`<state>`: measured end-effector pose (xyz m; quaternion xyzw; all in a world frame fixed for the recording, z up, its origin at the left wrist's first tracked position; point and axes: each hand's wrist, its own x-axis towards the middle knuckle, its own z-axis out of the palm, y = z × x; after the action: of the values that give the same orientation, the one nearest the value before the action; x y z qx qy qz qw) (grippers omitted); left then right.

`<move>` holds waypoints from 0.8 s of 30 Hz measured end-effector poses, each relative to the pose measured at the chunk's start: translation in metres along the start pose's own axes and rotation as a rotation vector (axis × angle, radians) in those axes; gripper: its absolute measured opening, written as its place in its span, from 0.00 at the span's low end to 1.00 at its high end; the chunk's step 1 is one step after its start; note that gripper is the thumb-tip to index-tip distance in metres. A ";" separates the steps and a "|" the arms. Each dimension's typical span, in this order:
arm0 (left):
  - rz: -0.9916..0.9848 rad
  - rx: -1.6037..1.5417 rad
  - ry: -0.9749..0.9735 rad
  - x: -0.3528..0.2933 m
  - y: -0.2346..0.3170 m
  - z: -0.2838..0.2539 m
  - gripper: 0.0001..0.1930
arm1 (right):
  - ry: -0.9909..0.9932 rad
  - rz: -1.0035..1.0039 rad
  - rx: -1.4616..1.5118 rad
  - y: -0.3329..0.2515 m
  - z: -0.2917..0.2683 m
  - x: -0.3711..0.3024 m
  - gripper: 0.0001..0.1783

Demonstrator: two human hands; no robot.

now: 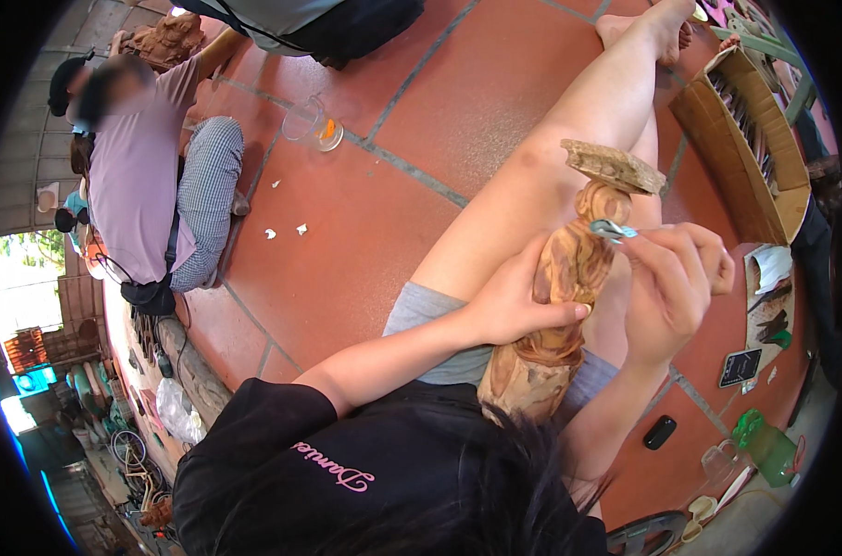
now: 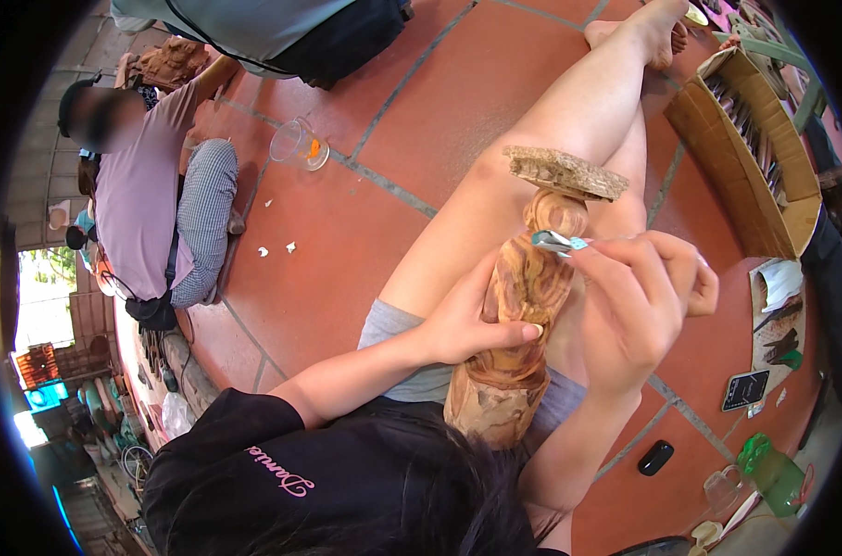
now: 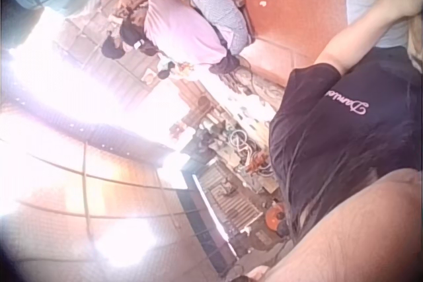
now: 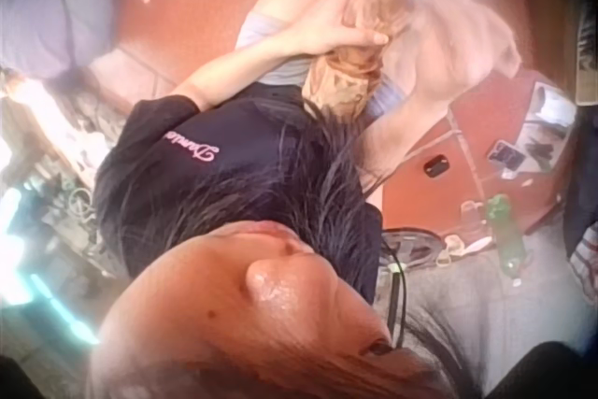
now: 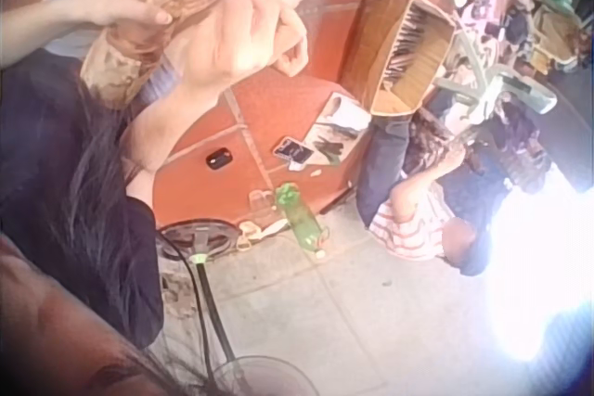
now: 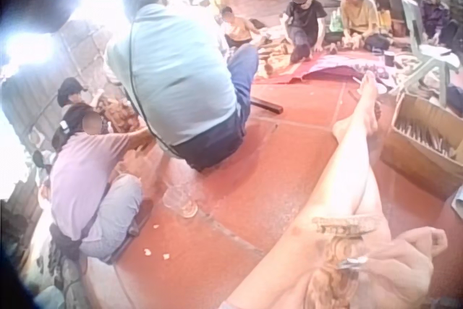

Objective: The person carves a wooden figurine using a small carving knife and a metal file. They hold the wood in their left hand and use the tools in their right hand to shape and smooth the surface while sitting on the floor.

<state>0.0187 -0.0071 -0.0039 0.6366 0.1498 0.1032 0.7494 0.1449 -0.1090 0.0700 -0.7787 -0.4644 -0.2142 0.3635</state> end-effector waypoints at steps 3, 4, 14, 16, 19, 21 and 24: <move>-0.030 0.029 0.017 -0.001 -0.001 0.000 0.37 | -0.009 0.008 -0.034 -0.002 0.000 -0.001 0.07; -0.028 0.044 0.012 0.000 0.001 0.000 0.37 | 0.006 0.010 -0.045 -0.003 0.000 -0.001 0.08; -0.036 0.085 0.007 0.000 0.005 -0.002 0.37 | 0.035 -0.034 -0.028 0.001 0.001 -0.003 0.08; -0.029 0.076 0.015 0.001 0.004 -0.002 0.38 | 0.022 -0.034 -0.011 0.003 0.003 -0.004 0.08; -0.025 0.079 0.018 0.001 0.002 -0.002 0.38 | 0.048 -0.050 -0.036 0.002 0.005 -0.006 0.08; -0.045 0.105 0.005 0.001 0.007 -0.003 0.38 | 0.067 -0.045 -0.033 0.003 0.005 -0.005 0.08; -0.046 0.059 0.023 0.001 -0.001 -0.001 0.38 | 0.057 -0.026 -0.027 0.004 0.008 -0.008 0.08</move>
<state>0.0188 -0.0059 -0.0053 0.6538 0.1758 0.0888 0.7306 0.1442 -0.1090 0.0579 -0.7711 -0.4609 -0.2472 0.3631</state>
